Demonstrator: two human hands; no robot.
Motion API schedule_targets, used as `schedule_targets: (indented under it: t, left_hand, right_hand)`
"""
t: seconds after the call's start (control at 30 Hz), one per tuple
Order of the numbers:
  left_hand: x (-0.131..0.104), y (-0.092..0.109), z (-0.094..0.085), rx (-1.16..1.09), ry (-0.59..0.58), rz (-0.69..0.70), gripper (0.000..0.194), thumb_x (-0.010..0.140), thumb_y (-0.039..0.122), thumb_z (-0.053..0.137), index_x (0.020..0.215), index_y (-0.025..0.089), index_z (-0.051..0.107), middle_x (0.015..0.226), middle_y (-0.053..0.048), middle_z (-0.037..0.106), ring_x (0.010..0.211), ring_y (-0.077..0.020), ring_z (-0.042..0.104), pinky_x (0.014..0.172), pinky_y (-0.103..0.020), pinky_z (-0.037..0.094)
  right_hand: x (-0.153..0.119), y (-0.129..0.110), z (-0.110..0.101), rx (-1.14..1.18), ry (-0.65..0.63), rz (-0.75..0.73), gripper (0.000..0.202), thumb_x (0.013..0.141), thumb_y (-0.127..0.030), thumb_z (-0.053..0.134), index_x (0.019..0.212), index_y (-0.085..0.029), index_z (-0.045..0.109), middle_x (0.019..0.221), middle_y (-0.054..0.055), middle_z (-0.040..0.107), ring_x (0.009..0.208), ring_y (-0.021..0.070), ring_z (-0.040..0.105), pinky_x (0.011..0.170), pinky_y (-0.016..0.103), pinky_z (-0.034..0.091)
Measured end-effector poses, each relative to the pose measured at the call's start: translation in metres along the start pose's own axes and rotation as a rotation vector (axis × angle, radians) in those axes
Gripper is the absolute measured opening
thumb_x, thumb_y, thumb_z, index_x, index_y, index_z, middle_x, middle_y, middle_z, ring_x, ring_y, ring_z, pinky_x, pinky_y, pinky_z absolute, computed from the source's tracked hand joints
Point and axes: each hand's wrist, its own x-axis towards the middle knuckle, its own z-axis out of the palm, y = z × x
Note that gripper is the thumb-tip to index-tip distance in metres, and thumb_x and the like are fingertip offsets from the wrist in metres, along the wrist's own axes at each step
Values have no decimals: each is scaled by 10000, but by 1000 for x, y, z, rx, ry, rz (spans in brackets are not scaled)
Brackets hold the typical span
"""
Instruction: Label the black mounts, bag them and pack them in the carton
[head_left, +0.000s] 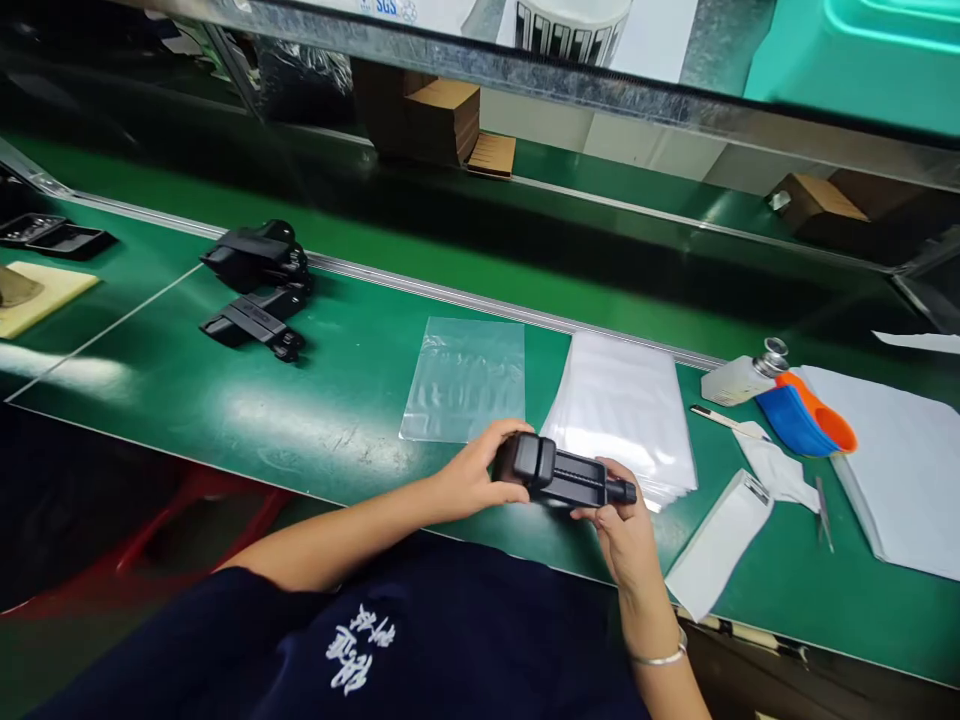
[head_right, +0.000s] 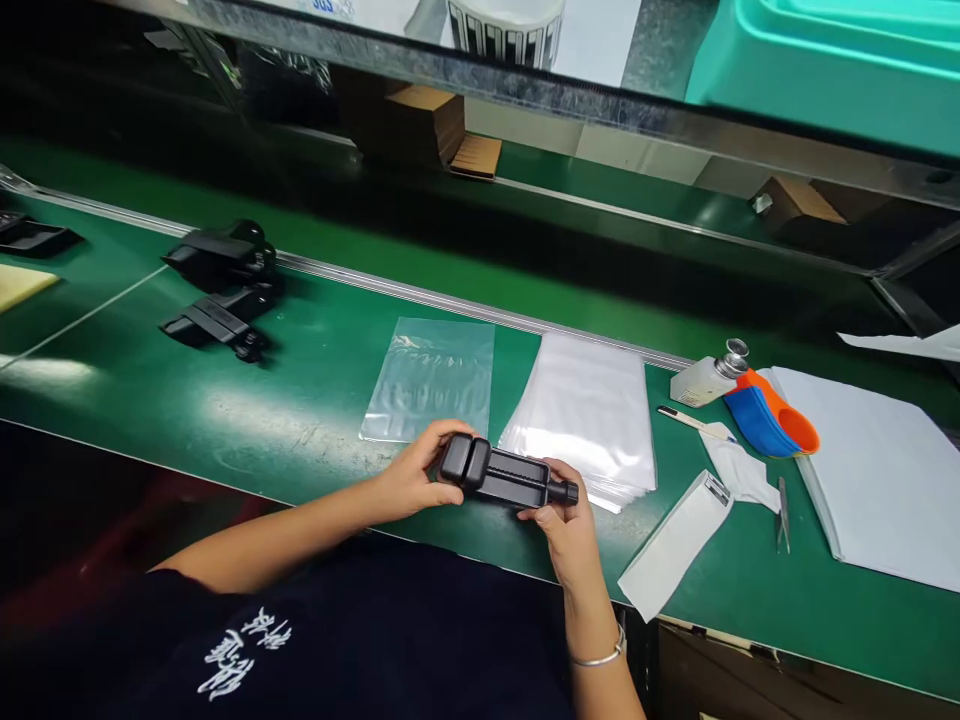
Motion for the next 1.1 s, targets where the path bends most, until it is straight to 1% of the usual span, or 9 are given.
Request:
schedule_targets:
  t: [0.07, 0.13, 0.2, 0.37, 0.63, 0.77, 0.87, 0.97, 1.1]
  left_hand:
    - [2, 0, -6, 155, -115, 149, 658, 771, 436, 748, 1322, 227, 456, 1272, -121, 604, 1175, -278, 584, 1058, -448, 419]
    - [4, 0, -11, 284, -192, 257, 557, 844, 362, 671, 1338, 239, 447, 1303, -115, 605, 1229, -267, 565, 1129, -481, 350]
    - [4, 2, -15, 375, -224, 329, 491, 900, 311, 594, 1358, 245, 429, 1322, -111, 608, 1276, -252, 540, 1165, -505, 291]
    - [2, 7, -18, 438, -248, 430, 538, 923, 254, 557, 1417, 258, 343, 1357, -121, 597, 1326, -244, 504, 1171, -511, 277]
    - [0, 11, -17, 447, -209, 372, 590, 888, 216, 586, 1429, 242, 351, 1356, -125, 598, 1314, -253, 518, 1156, -501, 321]
    - [-1, 9, -18, 445, -200, 440, 626, 892, 211, 597, 1447, 260, 312, 1343, -115, 612, 1326, -248, 508, 1152, -494, 328]
    - [-2, 6, -19, 449, -182, 493, 657, 889, 148, 577, 1462, 276, 282, 1338, -101, 620, 1356, -235, 476, 1155, -492, 321]
    - [-2, 2, -20, 450, -183, 465, 658, 866, 78, 537, 1452, 279, 313, 1348, -96, 614, 1373, -234, 456, 1152, -503, 323]
    - [1, 0, -20, 414, -135, 481, 619, 864, 94, 552, 1426, 269, 359, 1328, -99, 628, 1363, -234, 470, 1132, -494, 360]
  right_hand:
    - [-1, 4, 0, 69, 56, -28, 563, 762, -473, 779, 1248, -278, 570, 1352, 105, 577, 1079, 244, 641, 858, 388, 582]
    - [-2, 5, -2, 48, 87, -68, 606, 713, -456, 824, 1236, -262, 585, 1400, 119, 549, 1237, 274, 562, 1017, 443, 497]
    - [-2, 4, -6, 0, 85, -88, 626, 694, -448, 839, 1229, -243, 587, 1409, 141, 540, 1291, 295, 523, 1065, 491, 446]
    - [-3, 3, -11, -64, 58, -120, 595, 719, -432, 822, 1227, -239, 581, 1423, 161, 525, 1312, 299, 508, 1059, 524, 439]
    - [-3, -4, -8, -95, 38, -147, 588, 737, -394, 813, 1254, -236, 584, 1410, 166, 539, 1295, 299, 526, 1028, 493, 476]
    - [-4, -8, -8, -135, 37, -155, 558, 752, -381, 799, 1247, -244, 581, 1421, 150, 533, 1335, 297, 485, 1055, 505, 450]
    - [-7, -13, -7, -235, 68, -194, 515, 747, -382, 799, 1200, -232, 605, 1396, 152, 556, 1335, 314, 482, 1055, 523, 446]
    - [-12, -20, -5, -371, 96, -257, 487, 752, -352, 797, 1188, -236, 616, 1372, 144, 579, 1328, 317, 491, 1064, 541, 435]
    - [-23, -34, 3, -552, 128, -363, 480, 778, -315, 780, 1218, -247, 602, 1336, 132, 607, 1286, 313, 536, 1035, 549, 467]
